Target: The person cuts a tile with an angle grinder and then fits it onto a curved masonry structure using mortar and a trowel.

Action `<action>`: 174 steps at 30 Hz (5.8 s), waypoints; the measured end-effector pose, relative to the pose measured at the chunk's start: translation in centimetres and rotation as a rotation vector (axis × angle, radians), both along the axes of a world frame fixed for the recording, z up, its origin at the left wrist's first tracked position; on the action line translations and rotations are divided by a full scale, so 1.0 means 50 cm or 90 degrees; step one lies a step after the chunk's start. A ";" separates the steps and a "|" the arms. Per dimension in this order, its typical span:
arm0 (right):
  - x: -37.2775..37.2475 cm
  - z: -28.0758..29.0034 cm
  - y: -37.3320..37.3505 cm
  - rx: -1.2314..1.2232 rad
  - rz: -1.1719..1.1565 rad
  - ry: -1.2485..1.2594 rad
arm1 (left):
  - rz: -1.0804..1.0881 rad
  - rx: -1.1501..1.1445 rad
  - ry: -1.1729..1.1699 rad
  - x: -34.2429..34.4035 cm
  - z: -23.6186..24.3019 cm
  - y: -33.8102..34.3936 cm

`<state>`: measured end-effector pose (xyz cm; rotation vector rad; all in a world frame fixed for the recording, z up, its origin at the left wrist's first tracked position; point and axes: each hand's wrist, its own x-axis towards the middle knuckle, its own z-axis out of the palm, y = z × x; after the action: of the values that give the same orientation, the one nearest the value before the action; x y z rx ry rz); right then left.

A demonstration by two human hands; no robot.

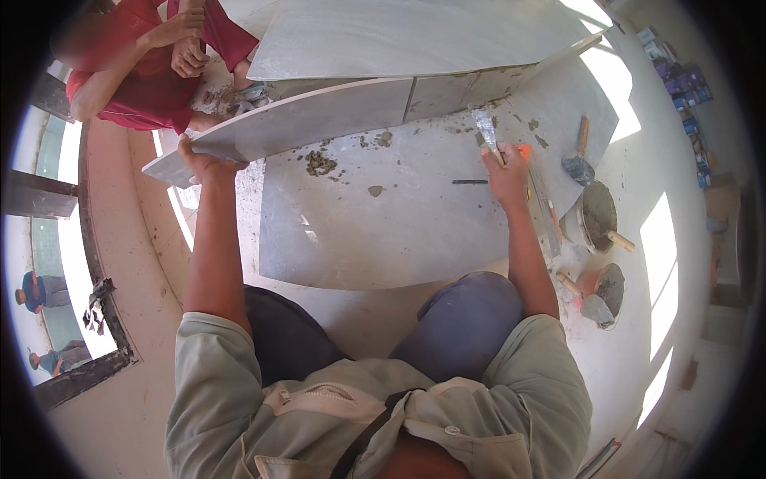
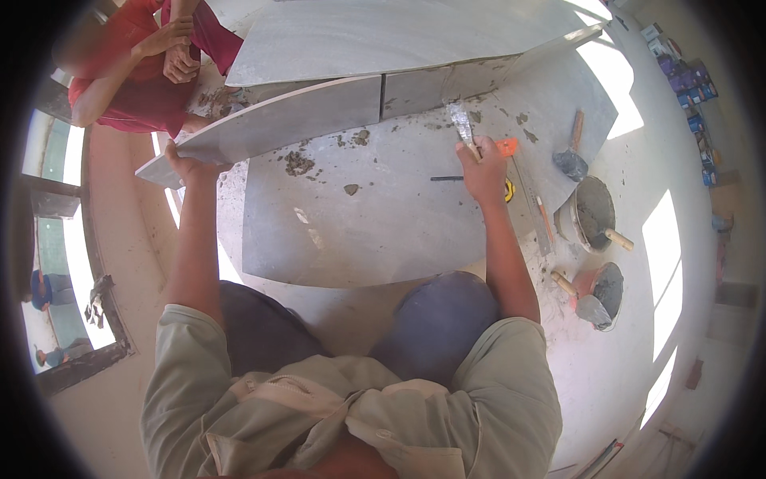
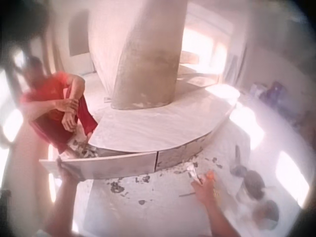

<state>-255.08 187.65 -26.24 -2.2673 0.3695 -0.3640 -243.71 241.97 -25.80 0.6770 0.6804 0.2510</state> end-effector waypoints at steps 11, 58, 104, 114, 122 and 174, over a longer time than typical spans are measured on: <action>0.012 -0.078 -0.316 -0.171 -0.236 0.053 | 0.011 0.034 -0.030 0.005 0.009 -0.008; 0.236 0.031 0.211 -0.238 0.166 -0.068 | 0.062 0.093 -0.015 0.041 0.026 -0.032; 0.237 0.034 0.223 -0.328 0.128 -0.043 | 0.175 -0.020 -0.042 0.060 -0.005 -0.128; 0.239 0.043 0.218 -0.297 0.160 -0.092 | 0.194 -0.002 -0.008 0.058 0.020 -0.141; 0.243 0.029 0.201 -0.266 0.183 -0.148 | 0.180 0.010 -0.001 0.061 0.042 -0.156; 0.239 0.090 0.229 -0.265 0.121 0.045 | 0.229 0.013 0.014 0.074 0.022 -0.155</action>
<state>-243.11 199.08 -21.73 -2.7015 0.1161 -0.2814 -240.03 234.24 -24.71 0.5741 0.8205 0.5835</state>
